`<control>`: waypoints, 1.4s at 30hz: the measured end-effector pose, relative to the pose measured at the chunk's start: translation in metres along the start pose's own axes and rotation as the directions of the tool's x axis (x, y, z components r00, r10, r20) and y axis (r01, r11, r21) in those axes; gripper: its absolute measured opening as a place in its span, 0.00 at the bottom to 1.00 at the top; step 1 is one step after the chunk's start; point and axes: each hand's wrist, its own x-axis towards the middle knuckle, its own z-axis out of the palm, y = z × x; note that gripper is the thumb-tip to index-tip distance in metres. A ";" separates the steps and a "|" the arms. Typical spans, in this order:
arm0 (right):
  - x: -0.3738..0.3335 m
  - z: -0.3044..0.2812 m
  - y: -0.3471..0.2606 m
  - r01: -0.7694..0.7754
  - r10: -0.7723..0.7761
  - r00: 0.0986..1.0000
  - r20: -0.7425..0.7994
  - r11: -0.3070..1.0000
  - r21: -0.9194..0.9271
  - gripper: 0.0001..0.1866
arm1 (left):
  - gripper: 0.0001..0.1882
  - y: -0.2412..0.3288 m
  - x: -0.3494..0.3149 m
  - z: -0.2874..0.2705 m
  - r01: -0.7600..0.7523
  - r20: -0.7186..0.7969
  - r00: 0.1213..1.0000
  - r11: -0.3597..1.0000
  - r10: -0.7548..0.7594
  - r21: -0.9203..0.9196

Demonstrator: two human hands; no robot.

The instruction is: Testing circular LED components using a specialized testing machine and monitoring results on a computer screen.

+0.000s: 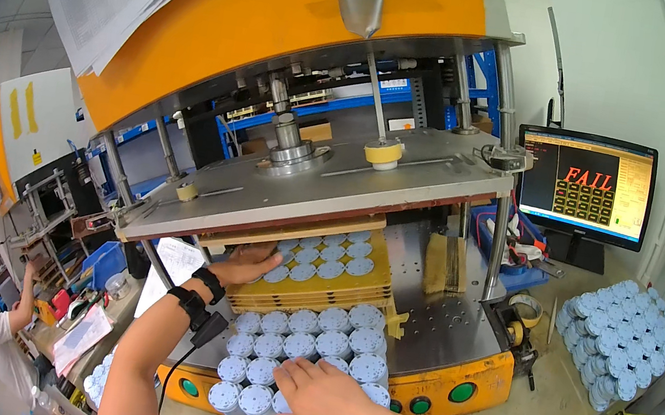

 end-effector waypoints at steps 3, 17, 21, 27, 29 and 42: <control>0.002 -0.003 0.000 -0.004 0.004 1.000 0.010 1.000 -0.014 0.36 | 0.43 -0.013 0.010 -0.003 -0.061 0.037 0.997 0.998 0.061 0.011; 0.004 -0.007 0.004 0.015 -0.014 1.000 -0.022 1.000 0.008 0.35 | 0.43 -0.007 0.007 -0.022 -0.168 0.060 0.979 0.938 0.195 -0.302; 0.004 -0.004 0.005 0.048 -0.047 0.998 -0.033 0.999 0.021 0.34 | 0.43 -0.013 0.017 -0.017 -0.192 0.043 0.981 0.981 0.191 0.032; 0.001 -0.001 0.007 0.013 -0.013 1.000 0.000 0.999 0.035 0.34 | 0.43 -0.008 0.019 -0.010 -0.213 0.002 0.977 0.973 0.214 -0.084; 0.000 -0.003 0.007 0.001 -0.002 1.000 0.025 0.999 0.034 0.34 | 0.45 -0.011 0.014 -0.008 -0.227 0.038 0.973 0.972 0.229 -0.053; -0.002 -0.002 0.005 0.030 -0.030 1.000 -0.006 0.998 0.055 0.33 | 0.41 0.021 -0.091 -0.026 -0.158 -0.092 0.986 0.958 0.140 -0.238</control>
